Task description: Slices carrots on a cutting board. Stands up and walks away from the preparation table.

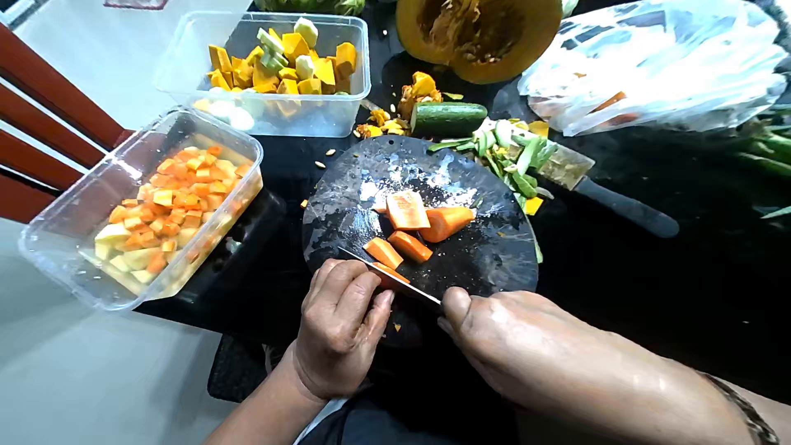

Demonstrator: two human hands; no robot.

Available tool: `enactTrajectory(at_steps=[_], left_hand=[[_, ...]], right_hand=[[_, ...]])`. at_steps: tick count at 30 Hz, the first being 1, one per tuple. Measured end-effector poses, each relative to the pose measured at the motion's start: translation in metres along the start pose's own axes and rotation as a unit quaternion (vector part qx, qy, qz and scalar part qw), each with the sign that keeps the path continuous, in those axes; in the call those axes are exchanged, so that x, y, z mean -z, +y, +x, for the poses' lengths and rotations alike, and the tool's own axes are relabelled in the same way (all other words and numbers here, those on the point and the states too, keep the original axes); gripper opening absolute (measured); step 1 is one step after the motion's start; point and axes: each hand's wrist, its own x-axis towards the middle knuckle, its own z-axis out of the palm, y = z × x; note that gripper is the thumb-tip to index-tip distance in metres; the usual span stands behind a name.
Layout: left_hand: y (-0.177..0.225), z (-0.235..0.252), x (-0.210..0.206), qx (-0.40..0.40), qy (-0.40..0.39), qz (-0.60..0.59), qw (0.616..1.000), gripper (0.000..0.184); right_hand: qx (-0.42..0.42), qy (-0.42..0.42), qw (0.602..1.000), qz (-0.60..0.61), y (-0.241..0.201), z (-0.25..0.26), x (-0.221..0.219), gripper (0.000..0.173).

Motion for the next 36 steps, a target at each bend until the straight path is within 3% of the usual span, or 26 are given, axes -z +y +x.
enactTrajectory(at_steps=[2,7,9,12,14,20,28,36], left_hand=[[-0.001,0.001,0.000,0.002,-0.011,0.003,1.000,0.013],[0.001,0.002,0.006,0.003,-0.055,0.021,0.998,0.017],[0.002,0.003,0.009,-0.002,-0.066,0.024,0.998,0.016],[0.001,0.004,0.010,-0.017,-0.067,0.024,0.997,0.015],[0.001,0.003,0.010,-0.021,-0.075,0.022,0.997,0.015],[0.000,0.003,0.014,-0.017,-0.117,0.036,0.992,0.023],[0.002,0.006,0.032,0.026,-0.144,-0.025,0.989,0.018],[0.001,0.005,0.036,0.012,-0.145,-0.020,0.989,0.016]], right_hand=[[0.011,-0.011,0.998,0.066,0.008,0.001,0.000,0.019],[-0.022,-0.162,0.952,0.257,0.022,0.004,0.013,0.019],[-0.028,-0.156,0.958,0.240,0.020,-0.005,0.013,0.020],[-0.031,-0.066,0.991,0.112,0.005,-0.022,0.006,0.020],[-0.033,-0.042,0.995,0.087,0.002,-0.021,0.003,0.020],[-0.054,-0.182,0.964,0.186,0.010,0.008,0.019,0.022],[-0.030,0.030,0.996,0.075,0.021,-0.021,0.000,0.025],[0.015,0.007,0.998,0.066,0.017,-0.033,0.010,0.028]])
